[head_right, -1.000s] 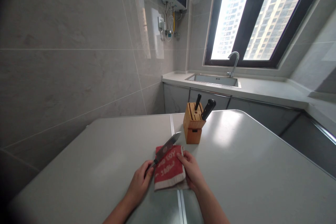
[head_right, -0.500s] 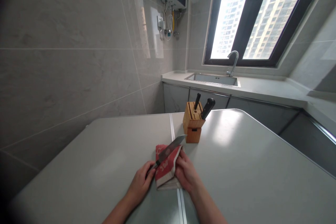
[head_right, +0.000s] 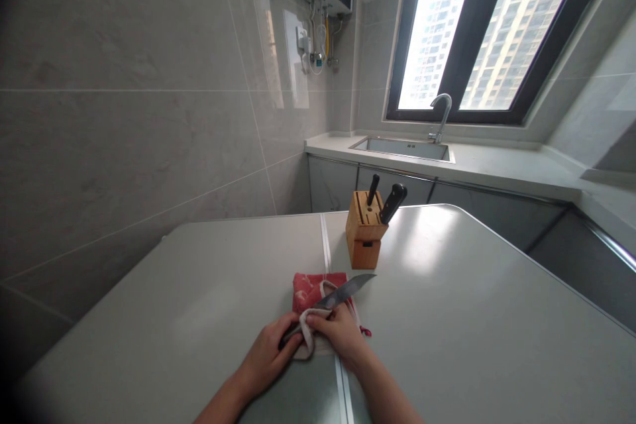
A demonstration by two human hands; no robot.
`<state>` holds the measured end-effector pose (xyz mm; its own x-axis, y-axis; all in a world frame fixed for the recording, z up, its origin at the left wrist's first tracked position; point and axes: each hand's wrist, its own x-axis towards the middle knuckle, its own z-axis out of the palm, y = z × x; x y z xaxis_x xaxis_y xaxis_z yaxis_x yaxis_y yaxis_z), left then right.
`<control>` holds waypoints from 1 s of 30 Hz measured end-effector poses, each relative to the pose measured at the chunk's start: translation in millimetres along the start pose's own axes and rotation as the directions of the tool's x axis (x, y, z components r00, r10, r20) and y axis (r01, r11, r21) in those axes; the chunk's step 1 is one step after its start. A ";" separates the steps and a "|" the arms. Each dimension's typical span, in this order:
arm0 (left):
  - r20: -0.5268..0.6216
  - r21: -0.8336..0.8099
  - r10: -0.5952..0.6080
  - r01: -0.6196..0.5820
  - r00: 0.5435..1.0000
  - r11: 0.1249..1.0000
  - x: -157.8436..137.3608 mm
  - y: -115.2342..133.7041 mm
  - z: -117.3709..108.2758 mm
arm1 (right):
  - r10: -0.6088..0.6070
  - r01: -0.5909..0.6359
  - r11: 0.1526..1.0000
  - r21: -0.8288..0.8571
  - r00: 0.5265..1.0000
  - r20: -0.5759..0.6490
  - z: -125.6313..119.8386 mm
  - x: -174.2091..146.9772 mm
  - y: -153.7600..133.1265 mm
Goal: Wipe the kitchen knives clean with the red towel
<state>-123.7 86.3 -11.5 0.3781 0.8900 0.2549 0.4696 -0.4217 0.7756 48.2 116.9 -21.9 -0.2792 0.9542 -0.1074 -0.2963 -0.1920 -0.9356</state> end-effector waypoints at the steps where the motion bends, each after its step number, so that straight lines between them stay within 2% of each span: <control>1: 0.002 0.003 -0.001 0.001 1.000 1.000 0.1 0.2 -0.1 | 0.007 -0.007 1.000 -0.007 1.000 0.005 0.5 0.1 -0.5; 12: -0.019 0.036 0.006 -0.005 1.000 0.999 -1.3 -4.4 2.0 | 0.011 -0.010 1.000 0.028 0.999 -0.039 1.0 2.9 3.0; 19: -0.048 0.030 0.001 0.001 0.999 1.000 -0.6 -1.3 0.4 | 0.019 -0.011 0.992 0.127 0.998 -0.058 1.2 5.2 1.6; 25: -0.110 0.062 -0.022 0.029 0.994 0.998 -0.9 1.6 -1.0 | 0.024 0.008 0.956 0.294 0.994 -0.107 4.3 5.7 -5.4; 30: -0.208 0.075 -0.068 0.085 0.976 0.994 -1.9 -3.7 -0.9 | 0.027 0.015 0.937 0.348 0.993 -0.117 2.4 7.4 -6.2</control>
<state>-126.9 86.4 -14.3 0.1710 0.9330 0.3166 0.5585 -0.3565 0.7490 45.8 124.6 -16.1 -0.1787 0.9689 -0.1713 -0.6002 -0.2453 -0.7613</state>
